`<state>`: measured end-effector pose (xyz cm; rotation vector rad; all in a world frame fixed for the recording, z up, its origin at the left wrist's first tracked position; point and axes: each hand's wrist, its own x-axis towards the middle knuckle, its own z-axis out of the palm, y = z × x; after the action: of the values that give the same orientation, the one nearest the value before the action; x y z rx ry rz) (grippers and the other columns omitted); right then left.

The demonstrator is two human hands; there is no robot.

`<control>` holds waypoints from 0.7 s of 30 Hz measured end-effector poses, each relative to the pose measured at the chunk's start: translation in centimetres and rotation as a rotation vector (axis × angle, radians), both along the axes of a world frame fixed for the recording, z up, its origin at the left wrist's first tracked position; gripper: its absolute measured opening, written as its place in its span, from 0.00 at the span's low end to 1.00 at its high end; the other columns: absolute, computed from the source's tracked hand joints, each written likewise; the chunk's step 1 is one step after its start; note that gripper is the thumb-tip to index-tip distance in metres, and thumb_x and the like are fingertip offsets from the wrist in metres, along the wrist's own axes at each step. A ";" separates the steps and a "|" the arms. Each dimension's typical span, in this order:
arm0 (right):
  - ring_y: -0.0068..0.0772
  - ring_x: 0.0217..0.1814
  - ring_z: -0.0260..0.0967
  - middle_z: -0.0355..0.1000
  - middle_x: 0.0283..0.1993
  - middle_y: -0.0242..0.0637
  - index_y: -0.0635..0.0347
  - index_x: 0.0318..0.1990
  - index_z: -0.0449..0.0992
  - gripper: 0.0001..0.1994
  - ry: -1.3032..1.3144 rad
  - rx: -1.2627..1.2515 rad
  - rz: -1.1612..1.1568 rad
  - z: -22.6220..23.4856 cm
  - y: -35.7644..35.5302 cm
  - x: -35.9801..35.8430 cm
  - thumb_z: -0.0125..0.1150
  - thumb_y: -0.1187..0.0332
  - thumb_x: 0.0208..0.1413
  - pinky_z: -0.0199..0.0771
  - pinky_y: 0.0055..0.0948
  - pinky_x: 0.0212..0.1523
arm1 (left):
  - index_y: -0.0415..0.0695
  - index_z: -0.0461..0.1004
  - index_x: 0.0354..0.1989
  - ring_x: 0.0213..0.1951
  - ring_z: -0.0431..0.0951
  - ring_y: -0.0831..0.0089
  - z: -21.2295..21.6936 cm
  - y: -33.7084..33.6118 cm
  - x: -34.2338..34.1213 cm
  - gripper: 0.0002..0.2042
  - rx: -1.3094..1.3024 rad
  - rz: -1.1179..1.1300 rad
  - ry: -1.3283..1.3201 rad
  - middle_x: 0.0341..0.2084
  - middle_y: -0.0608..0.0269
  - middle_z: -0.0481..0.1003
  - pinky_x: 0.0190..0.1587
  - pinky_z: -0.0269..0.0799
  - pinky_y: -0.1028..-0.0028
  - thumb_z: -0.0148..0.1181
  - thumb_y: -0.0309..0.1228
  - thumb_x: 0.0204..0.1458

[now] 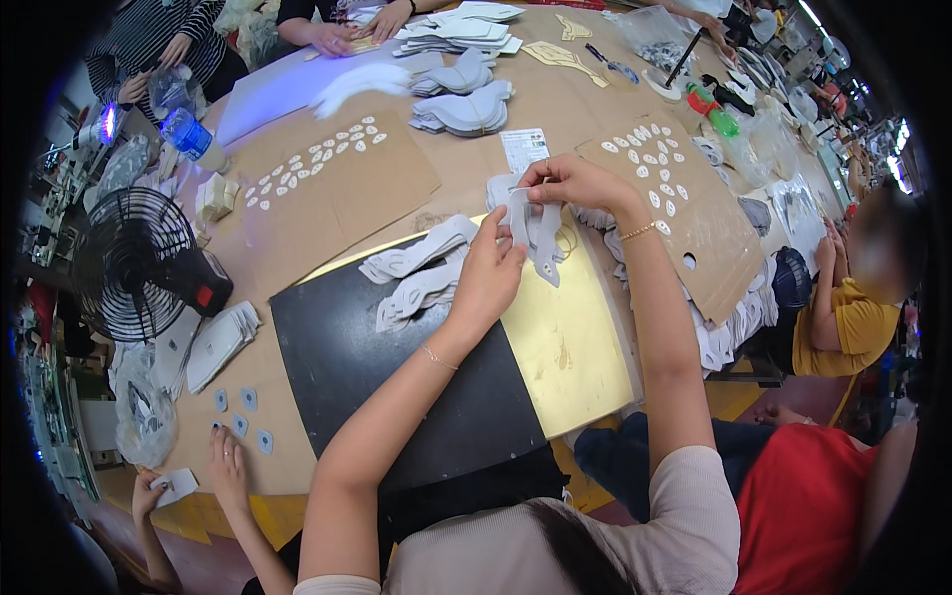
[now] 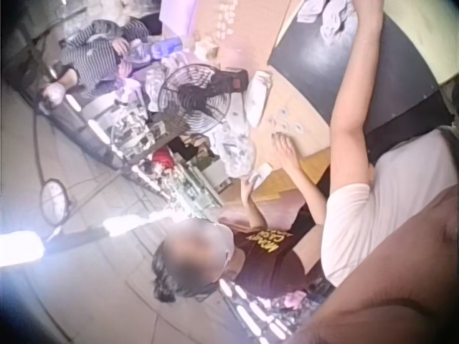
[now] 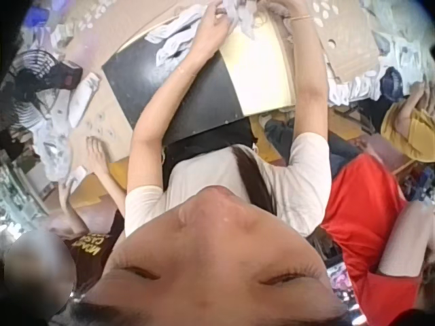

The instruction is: The person repeatedly picks up small white fabric pieces and circular inserts, aligns them, and presses them together by hand. Finished units are placed into a growing pile on the table. The person handles items one at a time and occasionally repositions the pile to continue working.

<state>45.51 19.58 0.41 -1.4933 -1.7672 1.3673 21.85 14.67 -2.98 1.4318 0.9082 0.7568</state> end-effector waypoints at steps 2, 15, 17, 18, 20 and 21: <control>0.18 0.40 0.74 0.79 0.37 0.27 0.60 0.48 0.81 0.08 -0.057 0.031 -0.002 -0.5 1.7 0.2 0.63 0.70 0.64 0.75 0.25 0.43 | 0.34 0.54 0.74 0.70 0.66 0.52 0.1 0.1 0.2 0.31 -0.025 -0.011 -0.114 0.69 0.37 0.62 0.69 0.65 0.60 0.56 0.26 0.63; 0.45 0.52 0.73 0.76 0.48 0.41 0.55 0.51 0.84 0.16 -0.309 0.658 -0.002 -1.5 2.2 -9.0 0.69 0.64 0.57 0.72 0.41 0.55 | 0.41 0.78 0.56 0.55 0.79 0.56 4.7 -5.9 -9.0 0.15 0.291 -0.243 0.149 0.52 0.51 0.78 0.58 0.73 0.65 0.61 0.27 0.62; 0.45 0.54 0.72 0.76 0.48 0.40 0.54 0.51 0.85 0.16 -0.320 0.680 0.084 -1.3 0.3 -12.0 0.70 0.62 0.56 0.70 0.41 0.57 | 0.40 0.81 0.51 0.49 0.82 0.62 4.9 -5.0 -10.8 0.11 0.275 -0.160 0.158 0.44 0.54 0.82 0.54 0.75 0.68 0.63 0.27 0.61; 0.44 0.55 0.72 0.76 0.49 0.39 0.54 0.51 0.85 0.16 -0.371 0.705 0.079 -0.9 -0.5 -13.2 0.70 0.61 0.56 0.69 0.41 0.58 | 0.40 0.81 0.50 0.47 0.82 0.64 5.2 -4.1 -11.6 0.11 0.277 -0.121 0.168 0.43 0.55 0.82 0.53 0.75 0.69 0.63 0.27 0.61; 0.38 0.57 0.70 0.77 0.47 0.34 0.54 0.48 0.86 0.15 -0.430 0.739 0.066 -1.4 -1.2 -14.4 0.69 0.60 0.56 0.64 0.41 0.60 | 0.39 0.82 0.49 0.45 0.82 0.68 5.3 -1.8 -13.2 0.10 0.309 -0.003 0.209 0.41 0.56 0.83 0.50 0.75 0.70 0.63 0.28 0.61; 0.38 0.56 0.71 0.77 0.47 0.34 0.54 0.49 0.86 0.15 -0.444 0.720 0.097 -1.4 -1.3 -14.5 0.69 0.61 0.56 0.64 0.39 0.60 | 0.39 0.83 0.48 0.43 0.82 0.69 5.2 -0.2 -14.0 0.10 0.336 0.079 0.237 0.40 0.57 0.83 0.49 0.75 0.71 0.64 0.30 0.61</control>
<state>31.05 18.32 -0.98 -1.3487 -2.2811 0.3340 7.90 14.44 2.18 1.8182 1.0594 0.8391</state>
